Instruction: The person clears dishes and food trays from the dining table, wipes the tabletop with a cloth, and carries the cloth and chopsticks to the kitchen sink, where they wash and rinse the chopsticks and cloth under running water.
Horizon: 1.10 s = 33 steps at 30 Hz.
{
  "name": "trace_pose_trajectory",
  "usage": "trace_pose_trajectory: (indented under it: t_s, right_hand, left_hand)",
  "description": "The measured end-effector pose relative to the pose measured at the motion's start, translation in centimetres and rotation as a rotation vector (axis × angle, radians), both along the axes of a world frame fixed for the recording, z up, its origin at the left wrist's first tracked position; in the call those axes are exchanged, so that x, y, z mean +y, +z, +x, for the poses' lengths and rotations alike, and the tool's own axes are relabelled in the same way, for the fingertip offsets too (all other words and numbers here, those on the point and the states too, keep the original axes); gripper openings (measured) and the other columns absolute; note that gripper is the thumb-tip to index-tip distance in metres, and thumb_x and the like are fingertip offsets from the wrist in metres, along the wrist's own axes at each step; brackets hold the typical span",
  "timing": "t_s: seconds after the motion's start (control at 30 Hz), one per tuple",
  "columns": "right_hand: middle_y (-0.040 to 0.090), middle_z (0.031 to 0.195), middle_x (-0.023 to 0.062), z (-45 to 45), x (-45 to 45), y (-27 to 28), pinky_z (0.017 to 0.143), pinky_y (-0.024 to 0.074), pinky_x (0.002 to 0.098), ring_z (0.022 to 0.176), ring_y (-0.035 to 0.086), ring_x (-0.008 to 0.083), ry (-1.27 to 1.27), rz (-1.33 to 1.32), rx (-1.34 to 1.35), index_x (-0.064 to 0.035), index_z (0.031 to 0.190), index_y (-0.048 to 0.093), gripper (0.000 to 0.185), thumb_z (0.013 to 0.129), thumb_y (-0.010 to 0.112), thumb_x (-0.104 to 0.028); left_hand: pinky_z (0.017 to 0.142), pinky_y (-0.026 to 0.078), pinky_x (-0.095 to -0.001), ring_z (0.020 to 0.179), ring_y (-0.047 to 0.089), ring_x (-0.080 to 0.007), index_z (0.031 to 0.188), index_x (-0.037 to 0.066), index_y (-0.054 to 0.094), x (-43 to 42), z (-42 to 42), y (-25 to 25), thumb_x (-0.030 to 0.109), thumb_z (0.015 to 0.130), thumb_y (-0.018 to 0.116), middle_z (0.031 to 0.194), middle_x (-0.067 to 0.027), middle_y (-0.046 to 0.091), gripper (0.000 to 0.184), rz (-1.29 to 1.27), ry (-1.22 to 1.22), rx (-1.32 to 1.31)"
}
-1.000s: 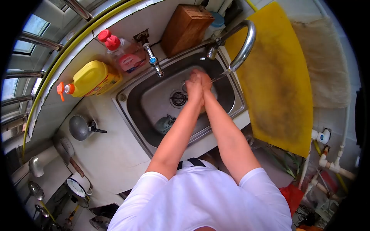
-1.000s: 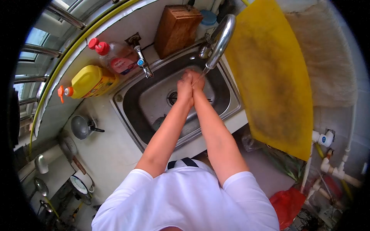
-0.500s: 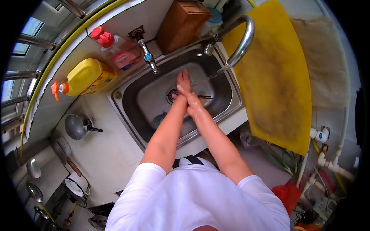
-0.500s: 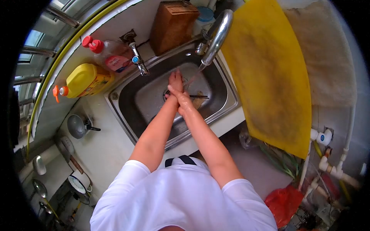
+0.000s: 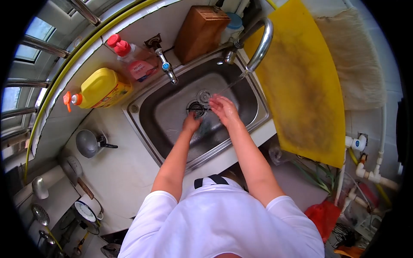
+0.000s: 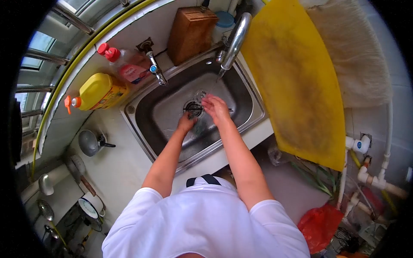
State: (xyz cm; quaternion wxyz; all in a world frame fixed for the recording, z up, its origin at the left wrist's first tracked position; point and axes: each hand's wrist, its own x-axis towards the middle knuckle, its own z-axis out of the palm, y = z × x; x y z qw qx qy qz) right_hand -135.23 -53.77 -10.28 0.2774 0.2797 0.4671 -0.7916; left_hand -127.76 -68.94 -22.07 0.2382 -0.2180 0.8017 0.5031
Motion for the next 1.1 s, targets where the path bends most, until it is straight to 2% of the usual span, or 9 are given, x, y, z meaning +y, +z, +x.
trace_pose_trajectory:
  t_s: [0.03, 0.13, 0.23, 0.3, 0.43, 0.5, 0.7, 1.0, 1.1]
  right_hand:
    - [0.060, 0.097, 0.0049, 0.3, 0.0, 0.7, 0.073, 0.0439, 0.0296, 0.090, 0.056, 0.0145, 0.016, 0.180, 0.031, -0.0075, 0.106, 0.055, 0.025, 0.083, 0.052, -0.017]
    - [0.058, 0.090, 0.0002, 0.5, 1.2, -1.7, 0.068, 0.0420, 0.0287, 0.084, 0.053, 0.0122, 0.070, 0.474, 0.081, -0.0125, 0.107, 0.054, 0.024, 0.084, 0.053, -0.019]
    - [0.056, 0.086, -0.0022, 0.1, -0.1, 0.4, 0.065, 0.0398, 0.0287, 0.080, 0.050, 0.0109, -0.046, 0.307, -0.022, -0.0148, 0.101, 0.056, 0.019, 0.084, 0.054, -0.024]
    - [0.056, 0.086, -0.0019, -0.1, -0.5, 0.7, 0.065, 0.0401, 0.0298, 0.079, 0.051, 0.0111, -0.083, 0.213, -0.057, -0.0142, 0.098, 0.057, 0.018, 0.085, 0.053, -0.026]
    - [0.056, 0.085, 0.0007, -0.9, -0.8, 0.3, 0.067, 0.0412, 0.0344, 0.076, 0.053, 0.0158, -0.032, 0.129, 0.102, -0.0126, 0.094, 0.055, 0.018, 0.085, 0.051, -0.028]
    - [0.056, 0.084, 0.0015, -1.2, -0.7, 0.1, 0.067, 0.0413, 0.0358, 0.075, 0.053, 0.0173, -0.022, 0.138, 0.127, -0.0124, 0.094, 0.055, 0.018, 0.085, 0.050, -0.028]
    - [0.055, 0.083, 0.0011, -1.1, -0.5, -1.7, 0.068, 0.0423, 0.0375, 0.075, 0.053, 0.0173, -0.169, 0.011, -0.173, -0.0110, 0.091, 0.055, 0.015, 0.084, 0.050, -0.024]
    - [0.056, 0.077, -0.0004, -0.4, -0.2, -2.4, 0.064, 0.0438, 0.0286, 0.069, 0.054, 0.0135, 0.027, 0.196, 0.194, -0.0123, 0.085, 0.057, 0.011, 0.082, 0.052, -0.022]
    - [0.058, 0.084, 0.0044, -0.6, 0.4, -1.0, 0.065, 0.0460, 0.0299, 0.074, 0.056, 0.0176, -0.188, -0.106, -0.101, -0.0066, 0.093, 0.056, 0.018, 0.080, 0.054, -0.019]
  left_hand:
    - [0.079, 0.043, -0.0332, 0.096, 0.055, -0.0271, 0.106, 0.003, 0.053, 0.4, -1.9, -1.3, 0.029, 0.069, 0.067, 0.099, -0.0181, 0.058, 0.048, 0.185, 0.154, 0.088]
    - [0.076, 0.043, -0.0329, 0.090, 0.056, -0.0235, 0.100, -0.001, 0.054, 1.7, -7.2, 6.5, 0.034, 0.070, 0.068, 0.097, -0.0143, 0.059, 0.048, 0.333, 0.387, 0.109]
    - [0.074, 0.044, -0.0327, 0.085, 0.057, -0.0212, 0.100, -0.001, 0.054, 2.5, -10.0, 10.7, 0.037, 0.072, 0.067, 0.093, -0.0103, 0.060, 0.049, 0.498, 0.435, 0.210]
    - [0.069, 0.044, -0.0311, 0.077, 0.056, -0.0162, 0.099, 0.000, 0.055, 2.8, -10.7, 12.4, 0.035, 0.077, 0.063, 0.087, -0.0071, 0.060, 0.042, 0.944, 0.516, -0.151]
    - [0.065, 0.043, -0.0286, 0.071, 0.054, -0.0130, 0.096, 0.002, 0.057, 3.7, -10.2, 10.4, 0.028, 0.081, 0.058, 0.080, -0.0047, 0.060, 0.030, 0.960, 0.541, 0.011]
    - [0.066, 0.044, -0.0281, 0.074, 0.057, -0.0148, 0.092, 0.004, 0.057, 3.2, -9.8, 10.2, 0.025, 0.085, 0.054, 0.087, -0.0041, 0.060, 0.022, 0.648, 0.428, 0.169]
    - [0.068, 0.043, -0.0257, 0.074, 0.054, -0.0123, 0.095, 0.006, 0.055, 2.2, -9.0, 13.7, 0.023, 0.083, 0.055, 0.084, -0.0025, 0.059, 0.021, 0.840, 0.463, 0.193]
    - [0.065, 0.045, -0.0250, 0.070, 0.054, -0.0105, 0.100, 0.002, 0.055, 2.5, -9.0, 12.8, 0.010, 0.079, 0.061, 0.082, -0.0027, 0.060, 0.023, 0.660, 0.271, 0.259]
    - [0.061, 0.044, -0.0239, 0.065, 0.053, -0.0095, 0.101, 0.002, 0.056, 2.9, -7.9, 14.2, 0.013, 0.077, 0.063, 0.076, -0.0015, 0.058, 0.027, 0.753, 0.205, 0.217]
